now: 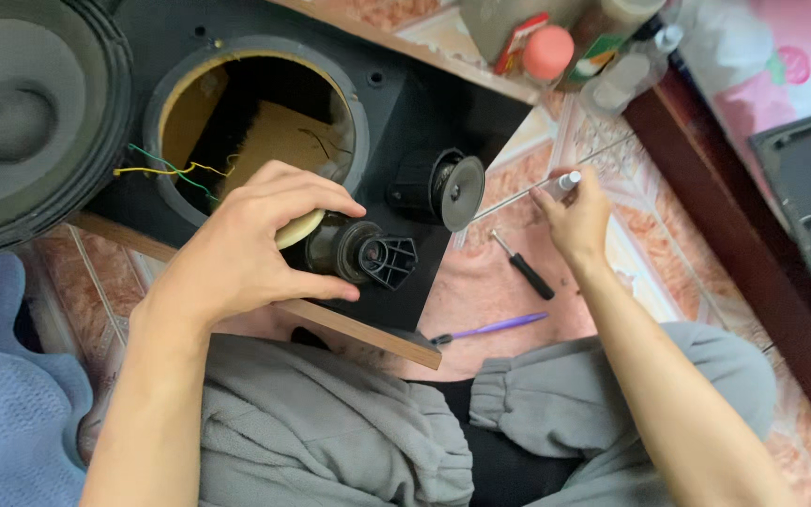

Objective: The person cleans the interior of a speaker enclosure and its components using a toothbrush and a sponge. They scrub the inside surfaces and the speaker cones, then wipe the components with a sponge.

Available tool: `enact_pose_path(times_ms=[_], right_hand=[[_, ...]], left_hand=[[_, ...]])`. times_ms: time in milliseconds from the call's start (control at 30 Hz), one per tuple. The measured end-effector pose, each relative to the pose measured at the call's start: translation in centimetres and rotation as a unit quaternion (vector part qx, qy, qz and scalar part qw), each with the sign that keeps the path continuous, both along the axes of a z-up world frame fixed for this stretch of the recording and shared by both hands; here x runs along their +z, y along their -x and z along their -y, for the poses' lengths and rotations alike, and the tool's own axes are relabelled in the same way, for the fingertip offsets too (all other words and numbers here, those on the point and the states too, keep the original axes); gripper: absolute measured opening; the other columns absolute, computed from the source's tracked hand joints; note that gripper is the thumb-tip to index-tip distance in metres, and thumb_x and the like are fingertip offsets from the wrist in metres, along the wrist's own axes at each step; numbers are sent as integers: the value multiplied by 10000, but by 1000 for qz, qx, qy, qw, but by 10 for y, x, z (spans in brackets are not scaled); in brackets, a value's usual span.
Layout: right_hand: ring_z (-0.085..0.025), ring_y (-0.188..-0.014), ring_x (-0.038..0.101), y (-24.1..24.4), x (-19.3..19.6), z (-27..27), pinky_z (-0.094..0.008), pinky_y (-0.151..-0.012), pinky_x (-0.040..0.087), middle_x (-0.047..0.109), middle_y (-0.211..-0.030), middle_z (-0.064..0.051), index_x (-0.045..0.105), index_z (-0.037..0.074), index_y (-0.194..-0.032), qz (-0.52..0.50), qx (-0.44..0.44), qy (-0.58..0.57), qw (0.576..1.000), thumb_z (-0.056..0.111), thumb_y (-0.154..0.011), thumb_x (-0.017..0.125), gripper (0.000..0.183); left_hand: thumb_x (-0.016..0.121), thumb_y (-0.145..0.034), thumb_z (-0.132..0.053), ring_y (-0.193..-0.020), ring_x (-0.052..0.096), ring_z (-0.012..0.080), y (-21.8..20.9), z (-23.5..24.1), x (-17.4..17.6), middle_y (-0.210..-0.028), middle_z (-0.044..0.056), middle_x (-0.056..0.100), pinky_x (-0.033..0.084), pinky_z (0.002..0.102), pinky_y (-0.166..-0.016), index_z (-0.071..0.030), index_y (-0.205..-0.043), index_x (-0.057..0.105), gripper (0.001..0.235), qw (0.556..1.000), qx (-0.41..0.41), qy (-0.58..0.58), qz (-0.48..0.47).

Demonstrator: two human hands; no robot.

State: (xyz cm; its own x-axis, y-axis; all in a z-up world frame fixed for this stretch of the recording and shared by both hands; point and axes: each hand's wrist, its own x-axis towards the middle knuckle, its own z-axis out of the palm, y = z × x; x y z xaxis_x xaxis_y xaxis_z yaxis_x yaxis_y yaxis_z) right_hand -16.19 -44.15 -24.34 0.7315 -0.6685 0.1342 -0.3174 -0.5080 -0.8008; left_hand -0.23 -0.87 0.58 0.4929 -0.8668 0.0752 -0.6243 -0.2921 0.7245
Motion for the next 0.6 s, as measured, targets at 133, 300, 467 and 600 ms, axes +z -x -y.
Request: enact_pose_path(times_ms=[133,300,467,600], right_hand=[[-325,-1184,590,24,70,-53,-447,-1020,472,608,-1364,-175,559,13,-1429,44,-45,98,993,258,-984,975,656],[-191,-891,703,90,67,-103,-337,-815,575,774,-1077,-11,735,181,-1101,-33,345,-22,938,-109,-684,430,592],[-398,-1021,729,96,20,-111,-568,-861,540,702,-1073,-83,688,164,-1005,-346,452,173,804,388,-919,901,322],[-366,-1066,752,95,36,-99,-506,-976,542,739,-1044,-66,694,213,-981,-319,502,203,778,598,-987,758,391]], left_hand=[[1106,-739,-307,-1256,636,249,1,3,1,-1325,25,794,525,392,-1119,-149,-1327,813,676,998,-22,29,48],[1073,-771,-256,-1223,639,261,1,2,4,-1306,43,782,505,387,-1109,-133,-1298,803,604,996,-42,38,62],[1041,-766,-233,-1246,628,274,2,0,4,-1328,44,776,512,399,-1113,-141,-1317,790,613,997,-33,38,55],[1048,-782,-242,-1252,621,271,0,-1,2,-1339,34,774,511,400,-1121,-153,-1326,785,610,998,-31,43,45]])
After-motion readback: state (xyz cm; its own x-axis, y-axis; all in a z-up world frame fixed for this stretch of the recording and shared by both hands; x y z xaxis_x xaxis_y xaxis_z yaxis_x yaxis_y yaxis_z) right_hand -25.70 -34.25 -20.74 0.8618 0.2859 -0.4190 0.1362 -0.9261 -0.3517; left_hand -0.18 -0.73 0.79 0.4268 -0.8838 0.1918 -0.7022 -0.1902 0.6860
